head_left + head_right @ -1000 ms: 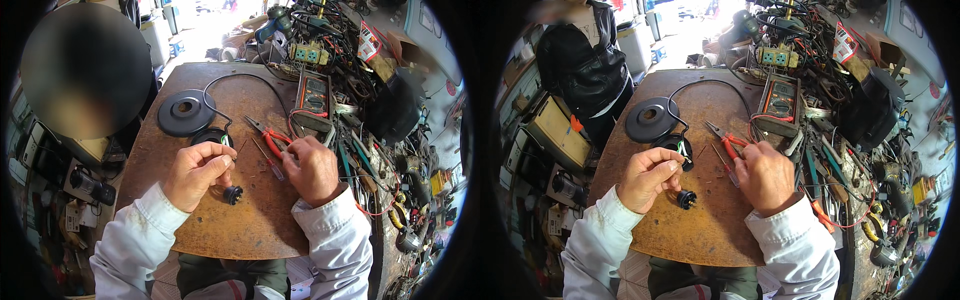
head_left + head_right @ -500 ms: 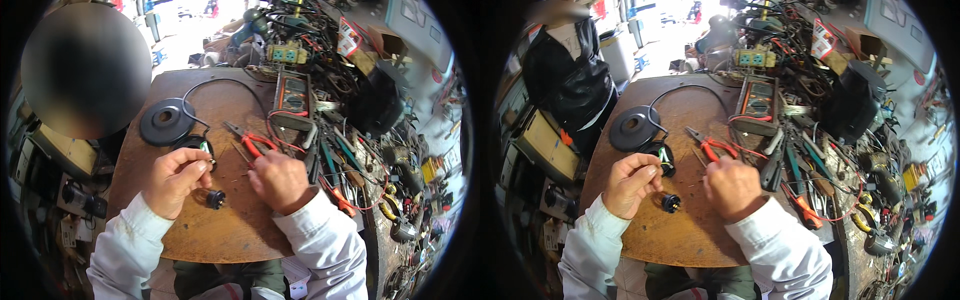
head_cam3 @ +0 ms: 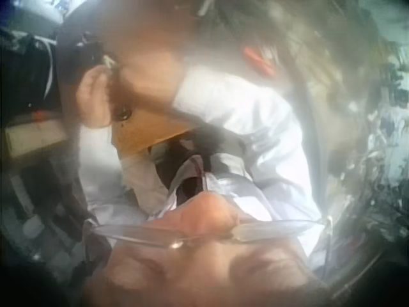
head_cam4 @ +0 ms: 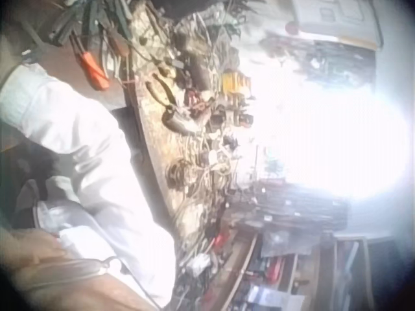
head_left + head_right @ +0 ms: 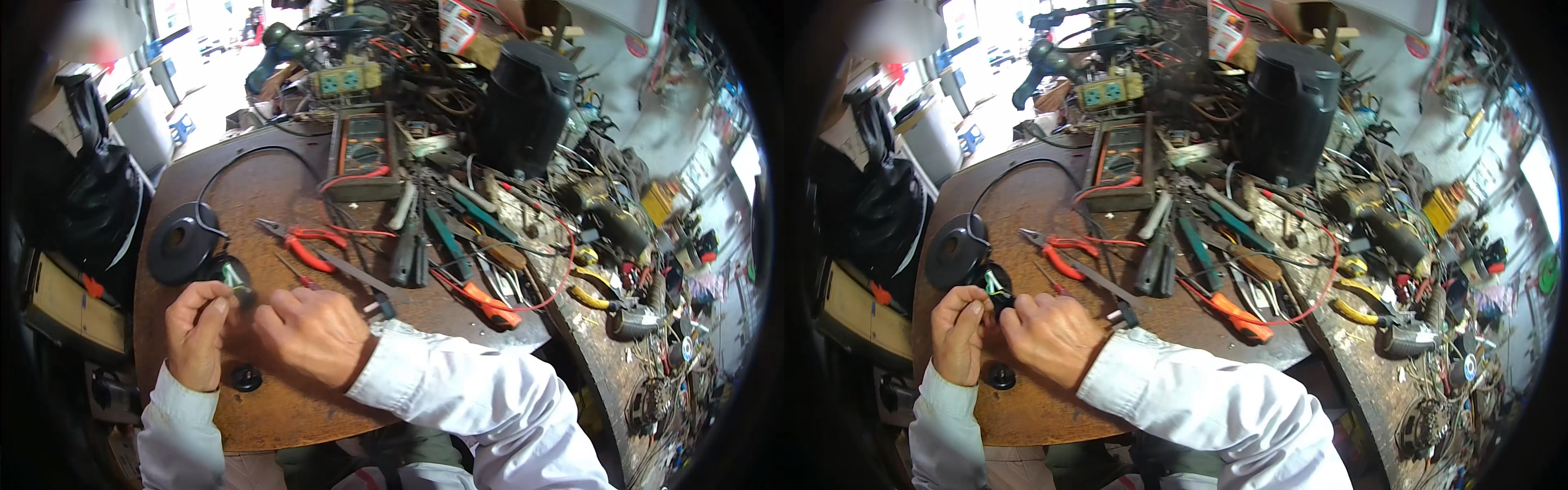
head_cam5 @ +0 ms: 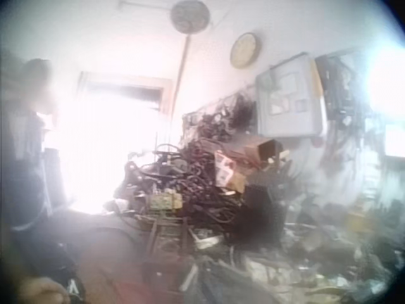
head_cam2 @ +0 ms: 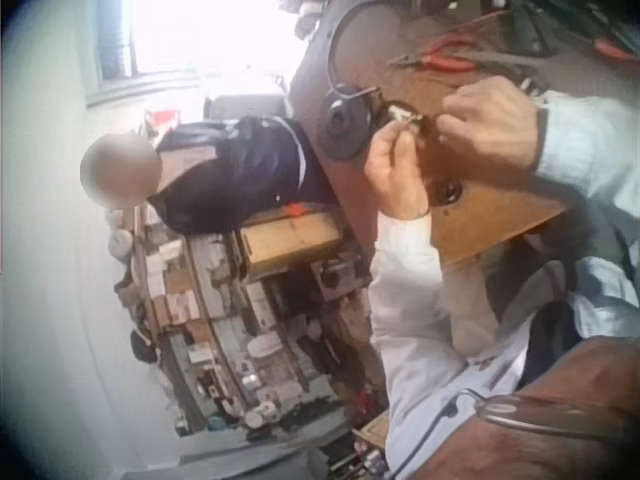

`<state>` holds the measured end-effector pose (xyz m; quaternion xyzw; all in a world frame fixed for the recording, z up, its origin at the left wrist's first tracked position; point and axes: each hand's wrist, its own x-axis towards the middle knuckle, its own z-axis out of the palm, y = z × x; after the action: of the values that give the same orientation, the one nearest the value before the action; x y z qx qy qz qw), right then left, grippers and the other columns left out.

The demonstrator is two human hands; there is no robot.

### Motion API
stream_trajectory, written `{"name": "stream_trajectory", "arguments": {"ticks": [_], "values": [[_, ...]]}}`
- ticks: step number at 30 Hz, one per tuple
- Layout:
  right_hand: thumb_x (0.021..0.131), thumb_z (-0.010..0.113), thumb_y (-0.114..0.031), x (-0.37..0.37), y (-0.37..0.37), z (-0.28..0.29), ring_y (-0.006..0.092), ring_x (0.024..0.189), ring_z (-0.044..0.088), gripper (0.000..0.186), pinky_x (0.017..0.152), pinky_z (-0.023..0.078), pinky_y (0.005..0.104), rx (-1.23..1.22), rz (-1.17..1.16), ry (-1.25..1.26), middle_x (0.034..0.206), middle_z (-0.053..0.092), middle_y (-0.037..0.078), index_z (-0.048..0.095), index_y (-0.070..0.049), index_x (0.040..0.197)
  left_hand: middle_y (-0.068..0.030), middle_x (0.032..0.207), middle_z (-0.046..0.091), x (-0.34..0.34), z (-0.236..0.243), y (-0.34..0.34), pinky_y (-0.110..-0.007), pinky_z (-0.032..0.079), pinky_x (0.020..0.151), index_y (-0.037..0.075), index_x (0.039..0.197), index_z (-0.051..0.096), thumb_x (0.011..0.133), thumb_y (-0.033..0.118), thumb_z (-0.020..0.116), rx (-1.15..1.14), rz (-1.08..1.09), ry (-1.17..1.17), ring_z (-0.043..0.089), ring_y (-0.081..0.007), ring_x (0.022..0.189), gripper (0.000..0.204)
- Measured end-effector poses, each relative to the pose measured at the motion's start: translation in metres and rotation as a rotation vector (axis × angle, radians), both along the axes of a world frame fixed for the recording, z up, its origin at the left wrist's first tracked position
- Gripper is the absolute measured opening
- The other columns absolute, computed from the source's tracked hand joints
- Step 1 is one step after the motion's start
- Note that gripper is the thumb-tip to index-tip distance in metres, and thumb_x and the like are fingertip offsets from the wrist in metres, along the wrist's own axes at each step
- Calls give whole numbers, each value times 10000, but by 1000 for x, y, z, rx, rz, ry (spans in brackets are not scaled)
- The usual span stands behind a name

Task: The person works at a cluttered workbench, using pliers and a screwdriver to strip and adjust wires on a small black electrical component. They then use a multimeter to test the component's continuity. The task involves precise hand manipulation of small parts and tools.

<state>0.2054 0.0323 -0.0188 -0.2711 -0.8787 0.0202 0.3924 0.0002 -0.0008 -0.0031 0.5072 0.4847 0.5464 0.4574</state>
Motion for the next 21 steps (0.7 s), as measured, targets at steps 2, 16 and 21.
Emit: {"name": "stream_trajectory", "arguments": {"ticks": [2, 16, 21], "values": [[794, 715, -206, 0, 0, -3, 268, 680, 612, 226, 568, 496, 398, -15, 57, 40, 792, 539, 90, 553, -62, 857, -38, 937, 651, 3, -14, 4, -231, 476, 760, -10, 1070, 643, 995, 37, 572, 105, 34, 206, 575, -89, 834, 114], [751, 679, -181, -39, -1, -56, 295, 685, 616, 242, 538, 496, 430, 70, 42, 102, 794, 577, 146, 668, 27, 875, 6, 915, 568, 1, -30, 13, -185, 366, 613, 34, 1079, 589, 1008, 67, 575, 159, 39, 271, 462, -26, 720, 80], [780, 634, -146, -40, 0, -48, 282, 713, 615, 163, 545, 487, 398, -13, 45, 95, 821, 584, 128, 628, 13, 816, -14, 881, 558, -16, -36, 15, -198, 368, 633, 4, 1056, 575, 992, 13, 516, 167, 56, 264, 450, -46, 722, 87]]}}
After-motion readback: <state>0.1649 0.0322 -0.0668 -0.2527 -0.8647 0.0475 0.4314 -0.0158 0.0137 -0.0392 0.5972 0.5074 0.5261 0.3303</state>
